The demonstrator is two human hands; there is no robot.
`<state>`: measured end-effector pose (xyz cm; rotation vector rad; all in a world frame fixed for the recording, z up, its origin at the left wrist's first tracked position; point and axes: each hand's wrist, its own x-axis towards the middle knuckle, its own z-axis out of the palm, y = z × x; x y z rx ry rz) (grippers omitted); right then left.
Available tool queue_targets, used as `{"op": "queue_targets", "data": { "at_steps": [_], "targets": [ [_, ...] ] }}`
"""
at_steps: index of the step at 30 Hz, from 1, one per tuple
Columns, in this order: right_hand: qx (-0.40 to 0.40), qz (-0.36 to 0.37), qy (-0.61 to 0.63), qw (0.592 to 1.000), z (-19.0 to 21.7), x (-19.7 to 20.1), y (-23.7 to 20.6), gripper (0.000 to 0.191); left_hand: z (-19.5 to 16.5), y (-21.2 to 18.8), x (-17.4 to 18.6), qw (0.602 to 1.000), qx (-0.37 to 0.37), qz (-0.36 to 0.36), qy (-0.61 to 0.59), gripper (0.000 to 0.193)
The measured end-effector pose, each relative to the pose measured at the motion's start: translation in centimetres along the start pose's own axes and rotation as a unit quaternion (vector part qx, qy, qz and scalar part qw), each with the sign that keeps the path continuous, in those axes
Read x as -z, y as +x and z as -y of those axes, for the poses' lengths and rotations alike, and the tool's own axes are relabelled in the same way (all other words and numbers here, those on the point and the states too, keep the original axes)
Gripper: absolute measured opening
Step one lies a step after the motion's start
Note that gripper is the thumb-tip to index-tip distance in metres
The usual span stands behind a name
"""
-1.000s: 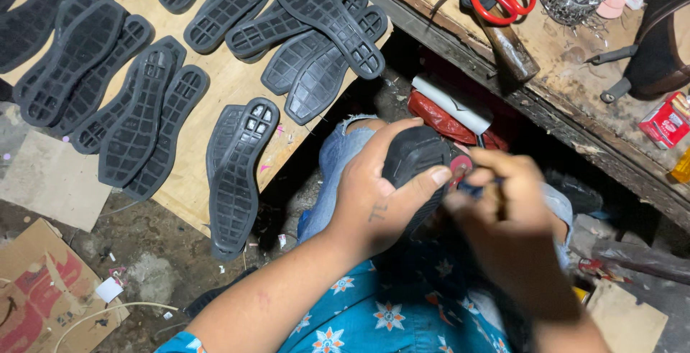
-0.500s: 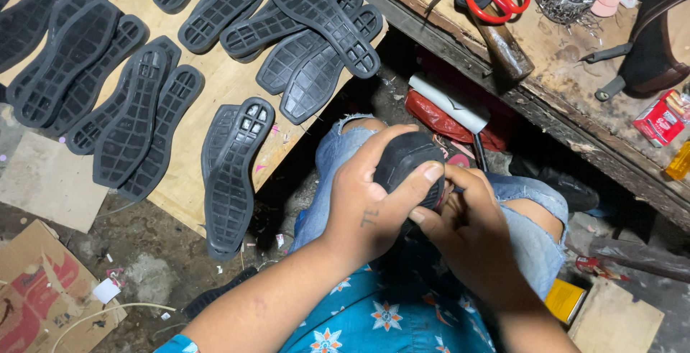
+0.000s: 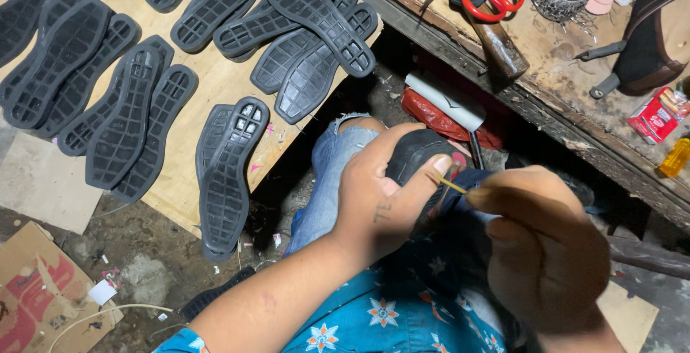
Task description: The person trims the edges of a black rubber shoe sole using a small pointed tool and red-handled scissors. They hold the sole in one hand and carefully scrape and cut along the perimeter, then place the trimmed sole on a wooden table with other soles.
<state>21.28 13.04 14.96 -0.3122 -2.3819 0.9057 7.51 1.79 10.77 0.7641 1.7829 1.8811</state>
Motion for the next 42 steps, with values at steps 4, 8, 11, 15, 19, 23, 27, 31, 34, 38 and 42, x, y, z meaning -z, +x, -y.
{"op": "queue_targets", "data": {
  "at_steps": [4,8,11,15,19,23,27,31,34,38,42],
  "targets": [
    [-0.018,0.02,0.014,1.0,0.3,-0.7,0.8,0.021,0.0,0.1,-0.1,1.0,-0.02,-0.012,-0.01,0.018],
    [-0.013,0.039,0.01,0.999,0.3,-1.0,1.4,0.016,0.0,0.2,0.0,1.0,-0.021,-0.022,-0.005,0.019],
    [-0.002,0.046,-0.009,0.999,0.2,-1.4,1.8,0.015,0.0,0.2,0.1,0.999,-0.028,-0.016,-0.001,0.016],
    [0.002,0.059,-0.05,0.997,0.4,-1.6,2.1,0.011,0.0,0.3,0.1,0.999,-0.034,-0.025,0.01,0.015],
    [0.016,0.054,-0.059,0.997,0.6,-1.7,2.4,0.009,0.1,0.3,0.2,0.999,-0.032,-0.015,0.018,0.016],
    [0.014,0.034,-0.045,0.998,0.7,-1.8,2.4,0.009,0.2,0.3,0.2,0.999,-0.032,-0.013,0.031,0.017],
    [0.024,0.03,-0.038,0.999,0.8,-1.8,2.4,0.011,0.2,0.3,0.1,0.998,-0.043,-0.027,0.046,0.018],
    [0.021,0.017,-0.046,0.999,0.9,-1.8,2.6,0.009,0.1,0.3,0.3,0.999,-0.025,-0.021,0.026,0.017],
    [0.015,0.013,-0.023,1.0,0.8,-1.8,2.7,0.009,0.1,0.2,0.3,0.999,-0.018,-0.02,0.024,0.017],
    [0.025,0.011,-0.045,0.999,0.4,-1.7,2.6,0.008,0.4,0.3,0.2,0.999,-0.03,-0.024,0.028,0.019],
    [0.05,-0.017,-0.062,0.997,-0.3,-1.7,2.0,0.009,0.7,0.0,0.1,0.997,-0.052,-0.028,0.047,0.025]
  ]
}}
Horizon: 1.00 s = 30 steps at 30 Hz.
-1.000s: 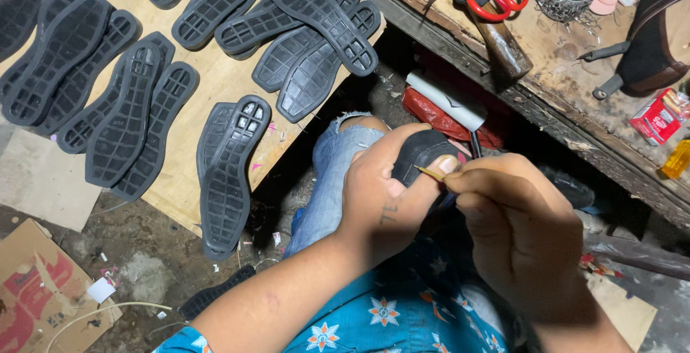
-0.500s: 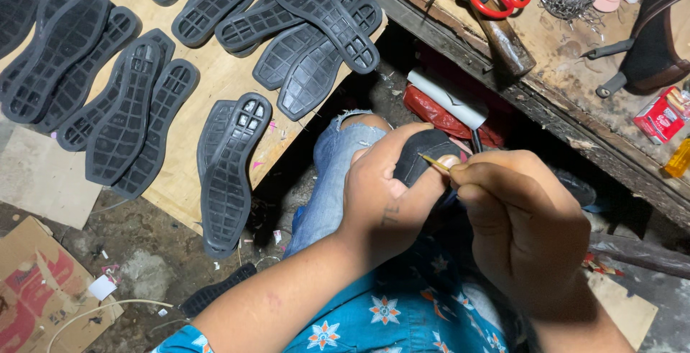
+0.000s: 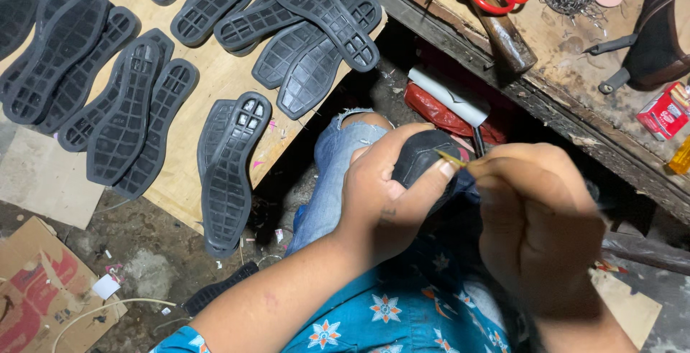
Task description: The person trims the edges of a black rubber shoe sole using a small pointed tool and red-handled scissors. They hold the sole in one hand and carefully scrape and cut along the perimeter, then place the trimmed sole on a wooden table with other soles.
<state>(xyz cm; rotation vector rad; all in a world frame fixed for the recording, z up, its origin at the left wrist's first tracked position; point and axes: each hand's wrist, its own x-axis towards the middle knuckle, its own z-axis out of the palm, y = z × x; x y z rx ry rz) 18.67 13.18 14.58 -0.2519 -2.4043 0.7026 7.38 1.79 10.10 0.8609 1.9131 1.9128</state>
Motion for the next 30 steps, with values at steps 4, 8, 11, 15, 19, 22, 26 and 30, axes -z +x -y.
{"op": "queue_targets", "data": {
  "at_steps": [4,8,11,15,19,22,26,30],
  "targets": [
    [-0.034,-0.051,0.081,0.995,-0.6,0.1,0.1,0.009,0.3,-0.2,0.2,0.997,0.035,0.011,-0.066,0.027],
    [-0.044,0.058,0.077,0.994,-1.7,0.6,1.4,0.017,0.6,-0.5,0.7,1.0,-0.024,-0.002,-0.007,0.031],
    [-0.221,0.189,0.279,0.915,-2.6,-1.0,1.4,0.057,0.8,-0.9,1.1,1.0,-0.008,0.001,0.001,0.035],
    [-0.293,0.247,0.338,0.859,-4.6,-2.3,0.8,0.08,1.5,-1.3,0.9,0.999,-0.029,-0.003,0.024,0.039],
    [-0.314,0.214,0.362,0.851,-7.7,-2.8,0.4,0.069,2.8,-1.7,0.3,0.998,0.046,0.003,-0.047,0.072],
    [-0.311,0.152,0.358,0.867,-11.1,-3.1,-0.1,0.06,3.6,-3.5,0.5,0.998,0.018,0.057,-0.016,0.085],
    [-0.371,0.082,0.346,0.858,-16.0,-2.6,-3.8,0.048,5.2,-5.1,1.5,0.96,-0.051,0.131,0.241,0.103],
    [-0.417,0.077,0.364,0.83,-19.2,-1.6,-9.4,0.039,6.7,-5.8,2.5,0.944,-0.053,0.183,0.27,0.101]
  ]
}}
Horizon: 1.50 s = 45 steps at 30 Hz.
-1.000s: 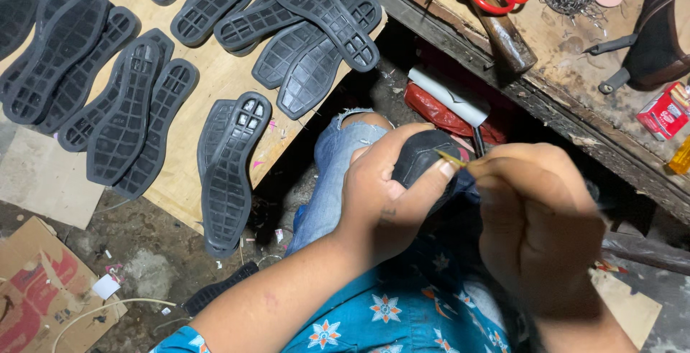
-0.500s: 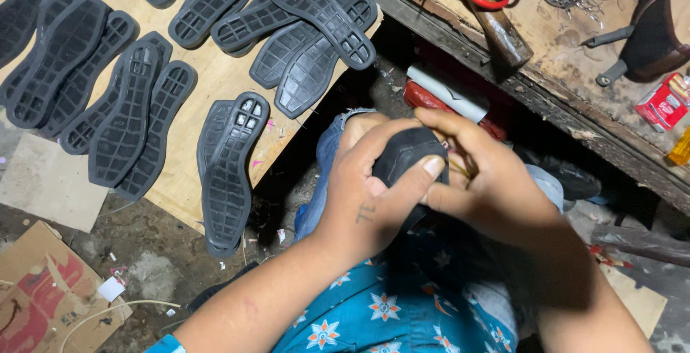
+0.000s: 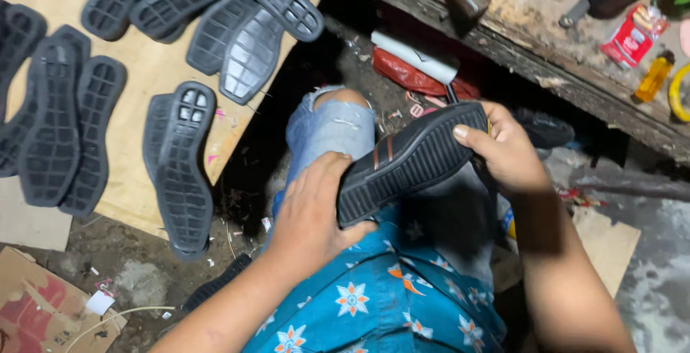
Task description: The person trims the edges of a black rubber shoe sole using a small pointed tool and red-handled scissors. They hold the sole in one hand and carefully scrape and cut along the perimeter, then place the trimmed sole on a wooden table with other soles.
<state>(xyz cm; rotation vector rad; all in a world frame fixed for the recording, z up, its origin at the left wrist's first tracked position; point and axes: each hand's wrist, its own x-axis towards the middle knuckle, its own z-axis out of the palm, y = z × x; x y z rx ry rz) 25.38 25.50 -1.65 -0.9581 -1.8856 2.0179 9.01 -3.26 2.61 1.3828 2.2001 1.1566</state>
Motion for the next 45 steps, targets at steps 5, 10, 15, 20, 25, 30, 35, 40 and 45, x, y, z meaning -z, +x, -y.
{"op": "queue_targets", "data": {
  "at_steps": [5,10,15,20,25,30,35,40,45],
  "targets": [
    [-0.06,-0.065,0.044,0.995,-3.5,1.5,-3.1,0.041,1.0,0.0,-0.6,0.993,-0.111,0.051,0.003,0.069],
    [-0.046,-0.113,-0.055,0.991,-3.7,1.6,-4.7,0.045,1.5,0.3,-1.1,0.979,-0.196,0.055,0.012,0.056],
    [-0.044,-0.117,-0.099,0.987,-2.9,1.6,-5.5,0.046,1.3,0.2,-1.6,0.979,-0.198,0.057,0.004,0.052],
    [-0.021,-0.11,-0.103,0.988,-2.5,1.5,-6.0,0.047,0.8,-0.1,-2.1,0.981,-0.184,0.062,0.015,0.054],
    [0.009,-0.096,-0.062,0.993,-3.0,1.5,-6.3,0.047,0.7,-0.1,-2.0,0.98,-0.186,0.072,0.022,0.052],
    [0.028,-0.081,-0.037,0.996,-3.5,1.9,-6.7,0.048,0.3,0.1,-2.1,0.977,-0.195,0.079,0.035,0.051],
    [0.04,-0.083,-0.068,0.993,-3.5,1.9,-6.9,0.048,-0.3,0.4,-1.9,0.973,-0.206,0.082,0.058,0.053],
    [0.06,-0.094,-0.133,0.985,-3.5,1.8,-7.3,0.052,-1.6,1.3,-3.1,0.984,-0.135,0.077,0.087,0.031],
    [0.051,-0.063,-0.024,0.996,-3.8,1.7,-7.8,0.057,-2.9,3.4,-3.4,0.99,-0.085,0.116,-0.001,0.055]
  ]
}}
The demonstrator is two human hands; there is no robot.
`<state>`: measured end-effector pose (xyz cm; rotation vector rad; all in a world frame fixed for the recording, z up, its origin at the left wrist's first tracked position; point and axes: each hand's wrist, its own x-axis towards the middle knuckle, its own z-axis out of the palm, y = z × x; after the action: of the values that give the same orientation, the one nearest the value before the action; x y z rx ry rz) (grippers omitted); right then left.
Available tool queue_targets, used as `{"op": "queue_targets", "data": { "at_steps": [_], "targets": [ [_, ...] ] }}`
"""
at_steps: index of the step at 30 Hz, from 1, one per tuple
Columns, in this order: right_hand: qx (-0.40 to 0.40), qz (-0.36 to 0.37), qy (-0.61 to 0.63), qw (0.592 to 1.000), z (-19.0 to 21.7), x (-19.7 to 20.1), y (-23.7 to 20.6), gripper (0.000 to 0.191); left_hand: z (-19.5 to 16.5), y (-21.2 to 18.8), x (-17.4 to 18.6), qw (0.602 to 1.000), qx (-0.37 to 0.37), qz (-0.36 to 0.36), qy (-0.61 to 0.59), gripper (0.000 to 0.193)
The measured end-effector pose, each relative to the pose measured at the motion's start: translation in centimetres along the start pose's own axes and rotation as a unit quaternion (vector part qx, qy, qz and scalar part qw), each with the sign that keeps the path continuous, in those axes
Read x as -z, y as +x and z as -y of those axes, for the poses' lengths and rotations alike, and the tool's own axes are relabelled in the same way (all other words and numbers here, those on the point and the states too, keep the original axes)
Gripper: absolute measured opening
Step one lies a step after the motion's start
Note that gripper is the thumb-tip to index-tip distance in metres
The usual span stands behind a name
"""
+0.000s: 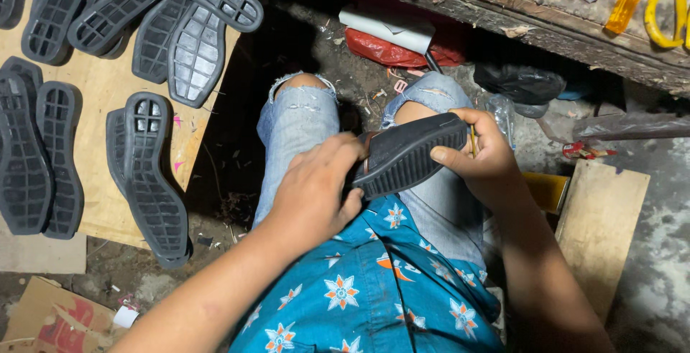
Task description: The person trims the edges of a black rubber shoe sole using a small pointed tool and red-handled scissors. They hold the sole in one hand and carefully scrape and cut along the perimeter, then place the trimmed sole on a wooden table with other soles.
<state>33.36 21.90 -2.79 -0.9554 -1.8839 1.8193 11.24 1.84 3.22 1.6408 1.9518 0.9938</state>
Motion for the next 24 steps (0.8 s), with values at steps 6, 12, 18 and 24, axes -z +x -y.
{"op": "queue_targets", "data": {
  "at_steps": [6,12,18,24],
  "targets": [
    [-0.013,0.007,0.029,0.999,0.1,0.2,0.1,0.059,0.2,3.7,0.8,0.972,0.06,0.2,-0.112,0.088],
    [-0.028,-0.006,0.02,0.999,0.5,0.1,0.4,0.057,-2.8,3.2,-1.8,0.948,0.014,0.233,0.218,0.081],
    [-0.013,-0.051,-0.189,0.981,1.6,0.2,0.3,0.054,-3.2,3.6,-2.5,0.954,0.046,0.216,0.201,0.066],
    [0.223,-0.18,-0.205,0.936,4.2,-0.1,-2.1,0.035,-3.0,3.7,-2.7,0.955,0.037,0.214,0.203,0.073]
  ]
}}
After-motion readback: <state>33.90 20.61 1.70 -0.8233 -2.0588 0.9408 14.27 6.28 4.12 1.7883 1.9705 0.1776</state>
